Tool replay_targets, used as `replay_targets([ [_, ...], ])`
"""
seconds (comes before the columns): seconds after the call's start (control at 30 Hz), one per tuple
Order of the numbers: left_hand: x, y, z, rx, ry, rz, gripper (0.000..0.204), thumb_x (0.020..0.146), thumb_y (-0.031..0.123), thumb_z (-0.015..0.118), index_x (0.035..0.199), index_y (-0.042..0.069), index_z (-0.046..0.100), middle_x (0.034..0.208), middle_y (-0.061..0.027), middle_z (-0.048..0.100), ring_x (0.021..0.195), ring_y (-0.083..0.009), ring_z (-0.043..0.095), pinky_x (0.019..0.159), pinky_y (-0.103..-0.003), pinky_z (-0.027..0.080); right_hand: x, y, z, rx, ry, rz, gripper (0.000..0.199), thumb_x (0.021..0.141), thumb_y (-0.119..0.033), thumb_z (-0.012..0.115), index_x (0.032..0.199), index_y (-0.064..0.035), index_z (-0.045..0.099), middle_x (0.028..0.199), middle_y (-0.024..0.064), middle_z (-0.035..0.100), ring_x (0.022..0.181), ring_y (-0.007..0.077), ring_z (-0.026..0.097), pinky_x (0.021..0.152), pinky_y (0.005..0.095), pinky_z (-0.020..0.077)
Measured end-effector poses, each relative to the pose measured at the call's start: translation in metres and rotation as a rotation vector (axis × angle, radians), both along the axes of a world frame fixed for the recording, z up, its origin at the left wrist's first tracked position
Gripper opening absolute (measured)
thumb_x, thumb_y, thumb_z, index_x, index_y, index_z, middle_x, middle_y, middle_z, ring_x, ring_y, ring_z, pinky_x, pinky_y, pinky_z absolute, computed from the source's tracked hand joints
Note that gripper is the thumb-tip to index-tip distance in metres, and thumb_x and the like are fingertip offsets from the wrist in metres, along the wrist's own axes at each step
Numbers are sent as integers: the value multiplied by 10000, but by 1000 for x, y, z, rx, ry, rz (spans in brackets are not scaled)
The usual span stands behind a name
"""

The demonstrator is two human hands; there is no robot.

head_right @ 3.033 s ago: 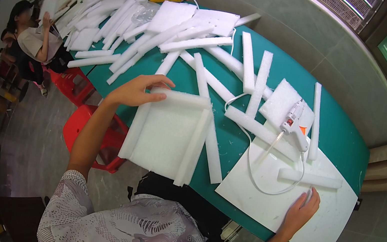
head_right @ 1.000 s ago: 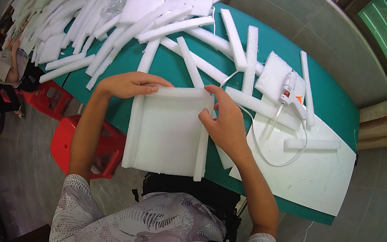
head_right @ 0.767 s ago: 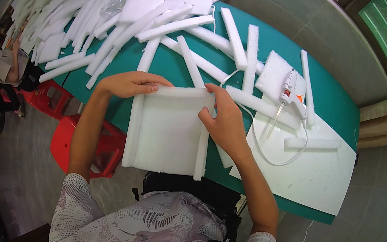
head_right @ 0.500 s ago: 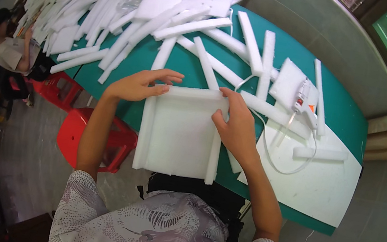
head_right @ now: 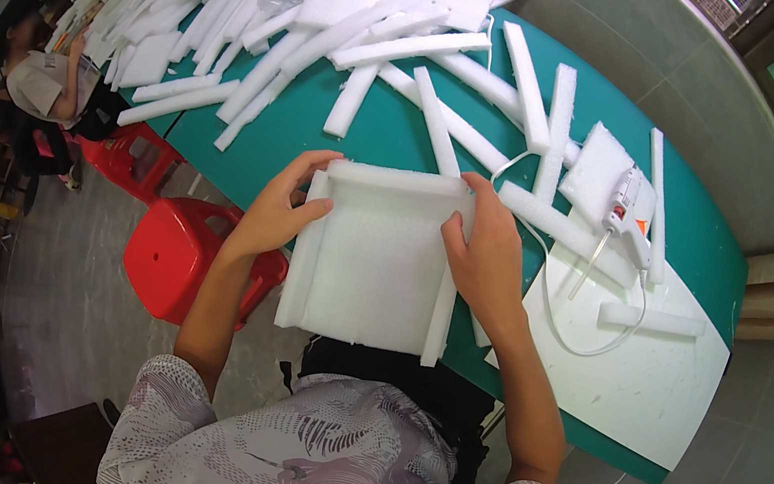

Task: Using a hot glue gun to assemble rectangular foam frames from pre-cut strips and bases.

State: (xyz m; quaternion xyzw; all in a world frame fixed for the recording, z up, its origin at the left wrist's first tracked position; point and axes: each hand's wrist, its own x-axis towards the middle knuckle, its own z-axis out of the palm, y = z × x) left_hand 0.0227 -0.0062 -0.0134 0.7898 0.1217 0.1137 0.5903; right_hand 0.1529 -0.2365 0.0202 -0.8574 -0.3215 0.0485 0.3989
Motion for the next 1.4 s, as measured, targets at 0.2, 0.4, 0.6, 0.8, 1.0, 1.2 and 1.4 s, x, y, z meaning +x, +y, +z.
replay_targets([
  [0.2,2,-11,3,67,-3,60,364,841,93,593,1197,53,531,1036,-108,609,893,-172,586,765,-295,478,-1,0,-2,17,-21,11,375,848,-94,526,1210,2,511,1131,216,600,1029,377,574,913,424,442],
  [0.4,10,-16,5,151,61,83,259,939,193,537,1137,26,551,946,-133,625,848,-182,577,767,-301,459,2,-2,-7,45,-114,22,363,842,-79,526,1195,4,516,1117,213,601,1027,385,567,902,436,443],
  [0.6,13,-18,3,165,47,111,270,976,227,479,1097,-1,557,926,-152,622,844,-214,583,790,-323,452,4,-3,-10,55,-149,37,328,843,-64,526,1164,3,533,1065,201,605,987,371,573,884,433,448],
  [0.8,14,-19,4,186,46,122,273,978,232,475,1089,-5,554,910,-160,619,839,-225,586,791,-328,449,4,-3,-7,60,-181,47,284,849,-54,525,1126,6,541,1018,180,603,929,346,575,841,423,456],
  [1.0,15,-19,5,186,53,129,274,983,238,467,1070,-8,551,895,-168,617,827,-232,584,781,-337,448,4,-1,-6,5,-124,50,260,886,-86,544,1129,7,535,1052,208,607,993,361,585,900,405,445],
  [1.2,14,-18,6,203,53,117,268,982,230,464,1068,-10,548,891,-172,610,824,-236,581,778,-339,445,5,-1,-11,31,-249,52,235,871,-56,549,1092,21,538,1040,176,583,972,346,557,843,422,457],
  [1.4,13,-17,-2,172,27,97,243,991,221,459,1094,20,548,893,-66,569,836,-116,500,786,-260,420,4,-6,-4,-1,-215,109,317,870,-78,565,1163,34,520,1140,187,571,1036,347,553,895,400,456],
])
